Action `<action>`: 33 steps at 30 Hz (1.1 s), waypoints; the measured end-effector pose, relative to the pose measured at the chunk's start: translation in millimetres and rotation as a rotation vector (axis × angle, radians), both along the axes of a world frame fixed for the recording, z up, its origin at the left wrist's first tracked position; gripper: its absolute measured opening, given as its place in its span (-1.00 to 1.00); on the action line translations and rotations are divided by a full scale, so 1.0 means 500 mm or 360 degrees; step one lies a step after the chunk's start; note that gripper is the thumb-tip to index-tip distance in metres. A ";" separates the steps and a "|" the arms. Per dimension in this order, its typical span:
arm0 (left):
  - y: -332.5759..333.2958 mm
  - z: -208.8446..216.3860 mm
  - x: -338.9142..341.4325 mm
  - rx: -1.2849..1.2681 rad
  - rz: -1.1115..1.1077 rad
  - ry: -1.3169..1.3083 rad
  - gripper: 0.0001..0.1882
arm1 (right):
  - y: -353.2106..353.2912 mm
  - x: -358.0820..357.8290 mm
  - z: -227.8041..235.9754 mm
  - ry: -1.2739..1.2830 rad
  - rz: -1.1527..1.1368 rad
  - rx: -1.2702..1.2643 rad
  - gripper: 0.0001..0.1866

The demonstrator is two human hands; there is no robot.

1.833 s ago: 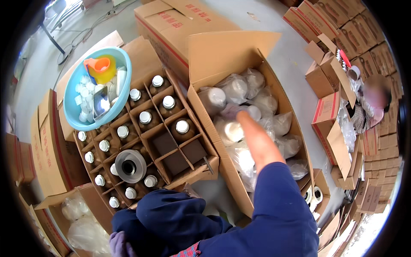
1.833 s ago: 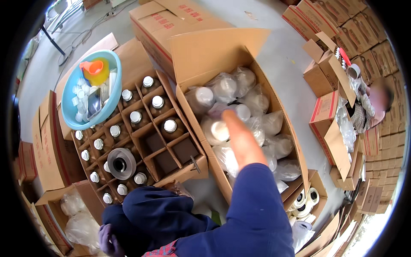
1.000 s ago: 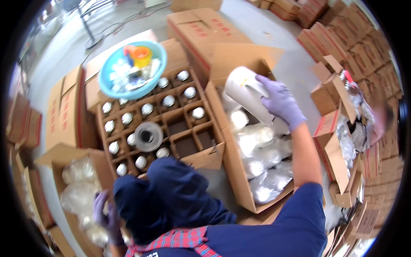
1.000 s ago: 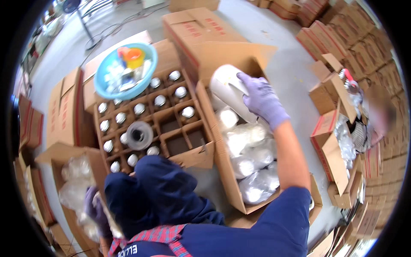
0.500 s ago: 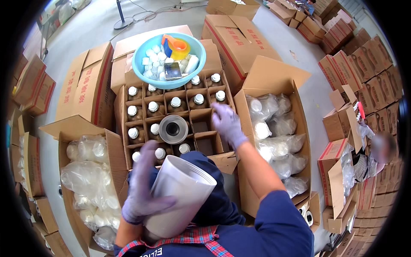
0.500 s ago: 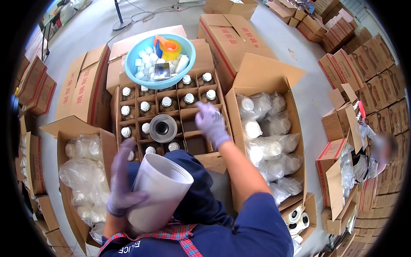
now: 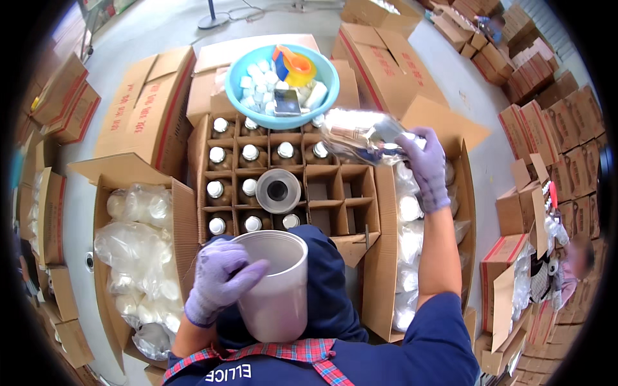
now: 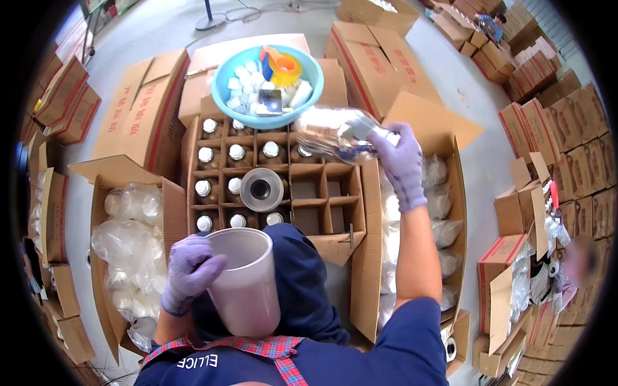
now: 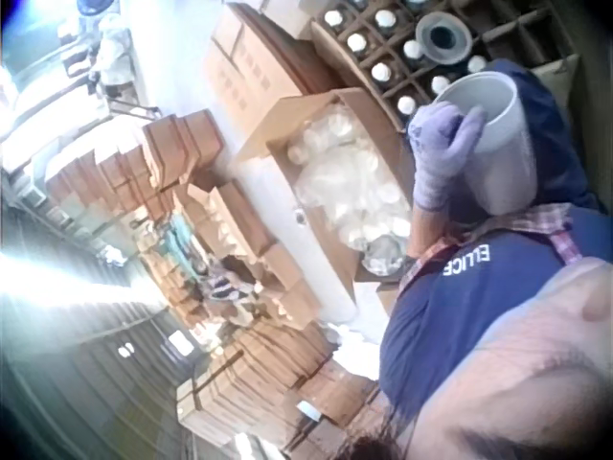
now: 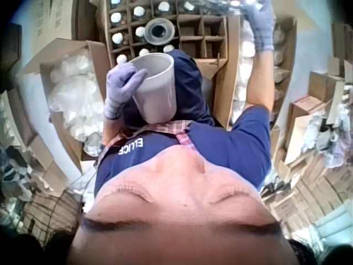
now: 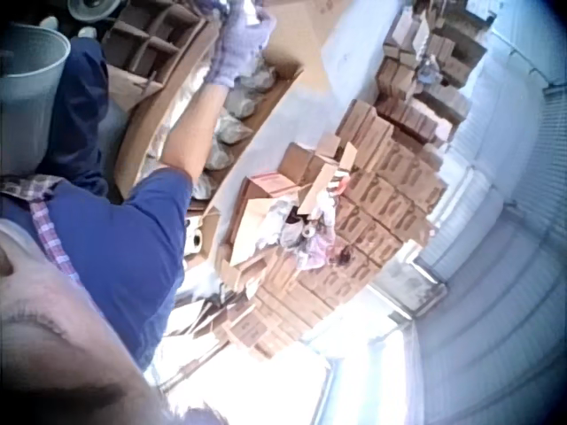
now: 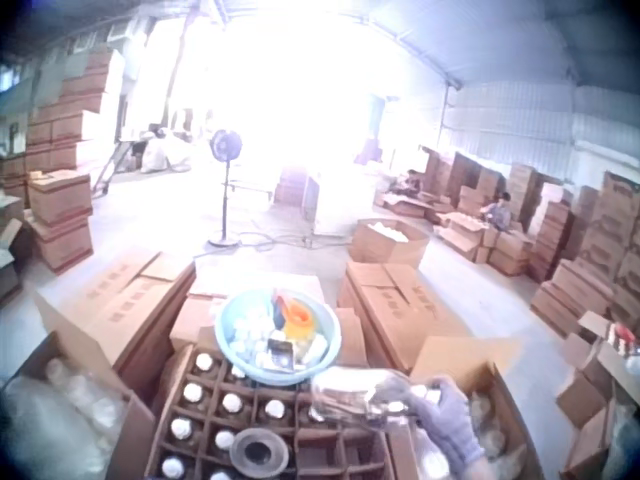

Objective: The person assembles white plastic containers by inserting a black circular component into the base, screwing on a lid, and placing the finished unit into a plastic bag. The person repeats this process for multiple containers, handling them one at a time.

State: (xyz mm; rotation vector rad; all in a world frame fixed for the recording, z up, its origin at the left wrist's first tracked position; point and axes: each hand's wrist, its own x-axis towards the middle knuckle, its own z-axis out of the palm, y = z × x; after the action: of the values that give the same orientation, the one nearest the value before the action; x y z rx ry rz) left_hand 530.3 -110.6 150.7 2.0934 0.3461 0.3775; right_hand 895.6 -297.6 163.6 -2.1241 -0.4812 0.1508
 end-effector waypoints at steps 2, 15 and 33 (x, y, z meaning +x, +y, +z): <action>0.005 -0.005 0.011 -0.0521 -0.0057 -0.0174 -0.48 | -0.013 -0.038 -0.014 0.0376 0.0307 0.0583 -0.63; 0.062 0.024 0.048 -0.1337 0.0037 -0.0755 -0.17 | 0.147 -0.265 -0.038 0.1277 0.1929 0.1122 0.23; -0.183 -0.034 -0.181 -0.0092 -0.0364 -0.0123 0.22 | 0.029 -0.306 0.026 0.1040 0.1787 -0.0362 -0.56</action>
State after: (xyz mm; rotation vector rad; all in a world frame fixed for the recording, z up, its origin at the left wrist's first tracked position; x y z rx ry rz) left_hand 440.0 -202.3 133.5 2.0293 0.0697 0.3076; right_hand 742.5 -283.1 176.6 -1.6200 -1.2166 1.5173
